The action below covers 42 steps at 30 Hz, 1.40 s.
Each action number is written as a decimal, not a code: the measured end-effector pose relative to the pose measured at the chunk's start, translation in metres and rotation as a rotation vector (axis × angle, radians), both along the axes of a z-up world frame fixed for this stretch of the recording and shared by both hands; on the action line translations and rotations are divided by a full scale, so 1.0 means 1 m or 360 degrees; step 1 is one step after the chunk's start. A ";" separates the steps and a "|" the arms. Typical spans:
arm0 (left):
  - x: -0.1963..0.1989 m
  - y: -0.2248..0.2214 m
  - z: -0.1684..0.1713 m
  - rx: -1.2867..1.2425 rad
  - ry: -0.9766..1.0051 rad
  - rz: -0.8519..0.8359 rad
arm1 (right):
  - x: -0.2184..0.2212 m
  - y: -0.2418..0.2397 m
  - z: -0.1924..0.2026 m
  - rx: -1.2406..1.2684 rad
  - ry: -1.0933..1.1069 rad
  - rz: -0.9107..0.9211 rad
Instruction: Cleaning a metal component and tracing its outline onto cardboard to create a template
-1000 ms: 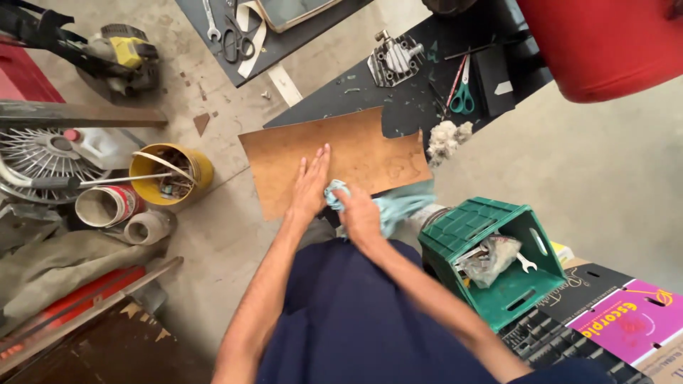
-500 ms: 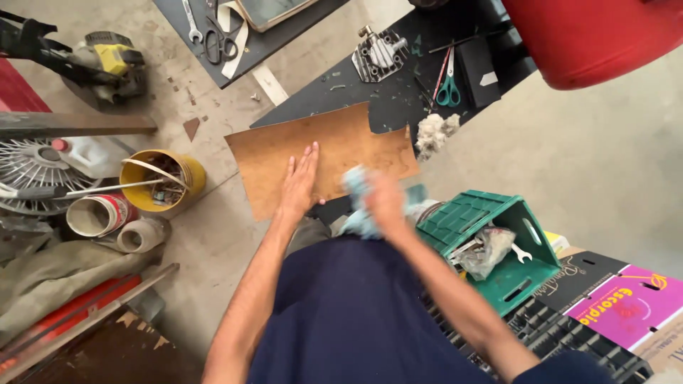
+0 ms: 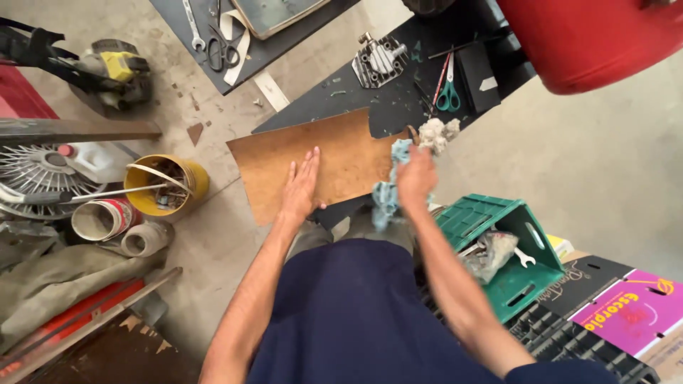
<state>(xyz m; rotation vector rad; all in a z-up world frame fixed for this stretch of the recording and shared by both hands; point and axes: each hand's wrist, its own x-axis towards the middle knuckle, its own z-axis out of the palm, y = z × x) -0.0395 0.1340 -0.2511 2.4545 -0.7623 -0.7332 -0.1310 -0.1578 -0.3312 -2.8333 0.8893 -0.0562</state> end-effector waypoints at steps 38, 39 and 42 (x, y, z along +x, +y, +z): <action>0.010 -0.061 -0.010 0.0629 -0.0379 -0.0114 | -0.027 0.023 0.067 0.0503 0.0229 -0.0071; 0.021 -0.076 -0.014 0.0637 -0.0403 -0.0105 | -0.027 0.024 0.069 0.0499 0.0228 -0.0068; 0.043 -0.108 0.020 0.0677 -0.0444 -0.0221 | -0.019 0.030 0.100 0.0588 0.0215 -0.0069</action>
